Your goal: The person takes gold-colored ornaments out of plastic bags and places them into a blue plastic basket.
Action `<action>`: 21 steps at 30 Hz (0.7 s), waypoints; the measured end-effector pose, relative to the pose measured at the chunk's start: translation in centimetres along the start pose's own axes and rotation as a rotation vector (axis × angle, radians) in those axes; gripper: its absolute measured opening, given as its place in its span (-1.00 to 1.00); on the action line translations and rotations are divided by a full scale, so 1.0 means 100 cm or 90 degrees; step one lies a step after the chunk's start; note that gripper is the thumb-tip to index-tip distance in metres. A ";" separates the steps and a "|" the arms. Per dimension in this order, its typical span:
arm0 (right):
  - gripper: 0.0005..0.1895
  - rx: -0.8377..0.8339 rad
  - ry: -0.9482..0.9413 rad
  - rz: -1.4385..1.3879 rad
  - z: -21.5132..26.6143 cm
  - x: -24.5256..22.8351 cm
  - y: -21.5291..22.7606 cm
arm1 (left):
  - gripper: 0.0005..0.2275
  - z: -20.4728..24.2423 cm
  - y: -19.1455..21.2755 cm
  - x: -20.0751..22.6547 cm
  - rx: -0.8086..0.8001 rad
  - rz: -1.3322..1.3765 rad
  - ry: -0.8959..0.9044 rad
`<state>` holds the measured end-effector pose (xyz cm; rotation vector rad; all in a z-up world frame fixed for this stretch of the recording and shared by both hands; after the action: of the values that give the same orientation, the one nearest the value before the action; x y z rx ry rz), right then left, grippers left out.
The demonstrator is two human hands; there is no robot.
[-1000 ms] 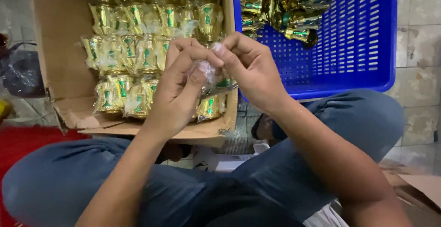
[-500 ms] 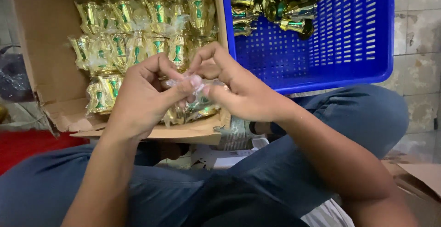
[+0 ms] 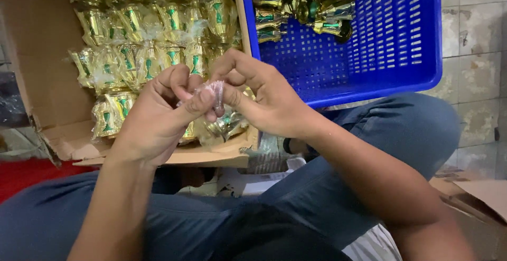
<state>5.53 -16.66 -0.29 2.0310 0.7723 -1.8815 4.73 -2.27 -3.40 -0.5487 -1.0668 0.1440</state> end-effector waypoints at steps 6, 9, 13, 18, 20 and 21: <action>-0.56 -0.094 0.040 0.108 0.002 -0.012 -0.008 | -0.68 0.002 0.007 0.001 0.047 0.002 -0.037; -0.71 -0.043 -0.023 0.144 0.003 -0.005 -0.005 | -0.59 0.003 0.009 0.001 0.032 -0.128 -0.064; -0.82 -0.032 -0.032 0.104 0.002 -0.003 -0.002 | -0.63 0.003 0.008 -0.007 -0.005 -0.006 -0.012; -0.89 -0.023 -0.030 0.013 -0.002 0.009 -0.003 | -0.68 0.002 0.003 -0.001 -0.005 -0.025 -0.034; -0.83 0.062 -0.075 0.001 -0.002 0.015 0.001 | -0.60 0.006 -0.012 0.020 -0.009 -0.329 -0.169; -0.83 0.058 -0.077 -0.001 -0.003 0.014 -0.001 | -0.60 0.006 -0.013 0.022 -0.005 -0.329 -0.168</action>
<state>5.76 -16.12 -1.64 1.9476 0.6687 -2.0534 5.09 -2.30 -0.76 -0.2497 -1.4341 -0.2482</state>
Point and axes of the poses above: each hand's wrist, its own z-axis away from the middle knuckle, its own y-axis out of the back of the hand, x = y × z, the point moved 7 cm from there along -z, towards the middle knuckle, and after that the axes turned 1 degree about z, right-handed, at the moved point
